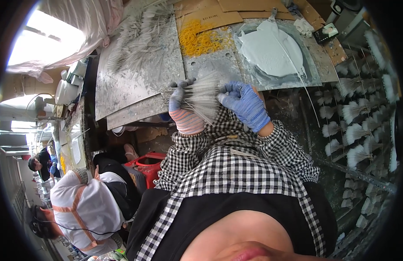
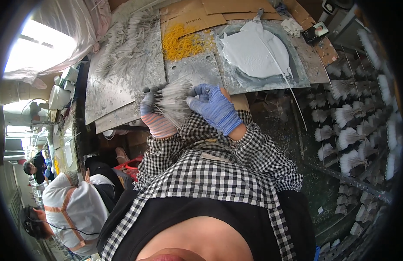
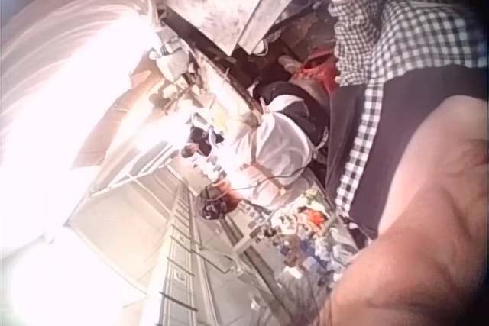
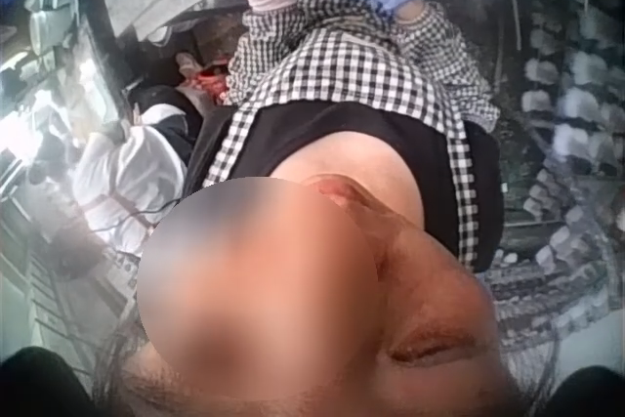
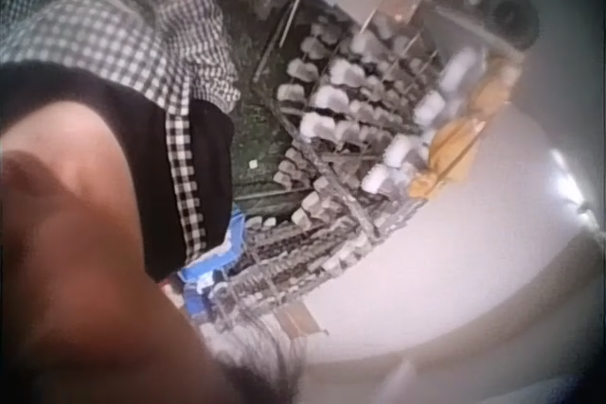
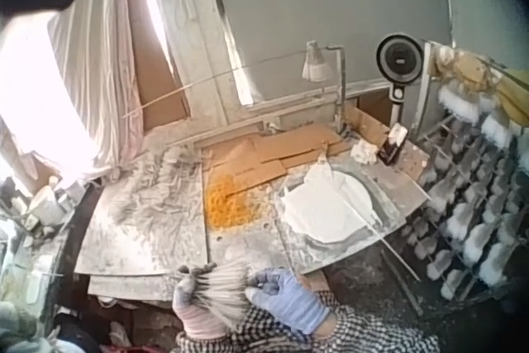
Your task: Bundling plastic bristles with rubber bands and dipping the base into white adhesive paste.
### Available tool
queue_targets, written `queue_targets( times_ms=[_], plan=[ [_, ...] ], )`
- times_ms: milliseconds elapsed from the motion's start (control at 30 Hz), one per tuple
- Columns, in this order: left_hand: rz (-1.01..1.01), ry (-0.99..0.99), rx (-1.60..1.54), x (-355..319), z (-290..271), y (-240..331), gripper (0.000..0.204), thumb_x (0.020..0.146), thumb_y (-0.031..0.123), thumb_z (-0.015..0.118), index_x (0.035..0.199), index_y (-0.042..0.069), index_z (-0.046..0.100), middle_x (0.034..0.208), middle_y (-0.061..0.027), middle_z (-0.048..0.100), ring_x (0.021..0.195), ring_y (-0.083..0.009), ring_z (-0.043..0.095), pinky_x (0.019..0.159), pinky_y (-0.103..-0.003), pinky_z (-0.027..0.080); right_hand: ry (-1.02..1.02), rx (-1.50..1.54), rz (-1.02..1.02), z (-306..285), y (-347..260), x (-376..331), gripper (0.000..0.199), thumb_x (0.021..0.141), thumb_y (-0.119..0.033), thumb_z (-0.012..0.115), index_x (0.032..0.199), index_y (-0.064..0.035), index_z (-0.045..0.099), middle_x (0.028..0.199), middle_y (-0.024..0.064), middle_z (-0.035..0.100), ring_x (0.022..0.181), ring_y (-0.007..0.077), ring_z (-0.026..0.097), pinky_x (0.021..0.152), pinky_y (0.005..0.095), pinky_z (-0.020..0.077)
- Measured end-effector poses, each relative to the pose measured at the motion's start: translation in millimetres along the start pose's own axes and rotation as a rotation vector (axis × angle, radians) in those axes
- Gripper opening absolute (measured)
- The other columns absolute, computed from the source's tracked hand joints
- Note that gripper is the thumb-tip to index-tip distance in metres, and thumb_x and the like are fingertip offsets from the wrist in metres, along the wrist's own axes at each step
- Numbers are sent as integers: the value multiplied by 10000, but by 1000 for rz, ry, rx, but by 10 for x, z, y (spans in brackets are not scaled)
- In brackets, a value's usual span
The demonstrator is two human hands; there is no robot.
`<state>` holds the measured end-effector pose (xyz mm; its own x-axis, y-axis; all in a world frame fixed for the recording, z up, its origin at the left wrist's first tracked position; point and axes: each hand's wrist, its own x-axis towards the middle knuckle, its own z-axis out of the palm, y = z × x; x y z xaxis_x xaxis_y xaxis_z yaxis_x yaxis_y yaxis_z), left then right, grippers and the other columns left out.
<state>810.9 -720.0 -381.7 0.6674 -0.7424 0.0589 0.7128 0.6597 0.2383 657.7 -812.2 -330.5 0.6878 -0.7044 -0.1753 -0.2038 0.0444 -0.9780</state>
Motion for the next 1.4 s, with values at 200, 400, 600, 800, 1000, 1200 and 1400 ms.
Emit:
queue_targets(
  times_ms=[200,400,600,800,1000,1200,1400],
  plan=[
    [-25,187,106,352,-55,2,218,906,106,630,1120,118,665,1072,-70,711,1171,-310,609,1105,-538,427,34,107,-204,33,257,369,289,947,-239,685,1113,-8,629,884,59,663,823,122,633,758,279,548],
    [-187,351,6,765,-173,118,216,854,163,649,1046,64,669,1082,-121,703,1154,-317,614,1095,-508,438,79,-118,-215,-281,21,570,215,1007,-254,586,1055,-46,572,871,26,594,767,126,576,670,298,495],
    [-285,387,5,895,-688,430,336,906,310,576,1089,43,667,1186,-168,681,1147,-331,609,1081,-512,439,221,284,-336,-549,-160,887,163,1027,-242,552,1131,-117,564,974,88,669,967,186,671,839,324,549],
    [-268,469,83,880,-598,567,334,908,297,573,1125,52,638,1159,-148,684,1141,-315,610,1098,-514,419,-59,274,-506,-820,-426,999,151,1019,-124,525,1157,-66,550,1357,280,573,684,-39,424,704,169,512],
    [-181,-215,381,974,-231,305,339,788,83,691,1090,81,539,928,-36,616,969,-233,586,1095,-432,400,15,238,-651,-648,-404,1041,200,996,-102,586,1190,-71,548,1085,106,675,1033,208,691,855,364,609],
    [333,-677,1590,1069,364,4,252,762,63,771,954,85,609,1017,-106,687,1030,-269,671,964,-446,511,-6,-586,-753,-393,-408,1003,251,941,-91,648,1170,-24,571,1006,140,624,732,213,645,578,345,568],
    [-314,-413,1203,992,-60,-305,512,820,16,705,1284,47,494,1083,-31,665,1004,-146,658,989,-317,492,132,-612,-768,-156,97,1277,216,940,-179,595,1102,-36,603,882,157,649,749,336,668,674,420,563]
  ],
)
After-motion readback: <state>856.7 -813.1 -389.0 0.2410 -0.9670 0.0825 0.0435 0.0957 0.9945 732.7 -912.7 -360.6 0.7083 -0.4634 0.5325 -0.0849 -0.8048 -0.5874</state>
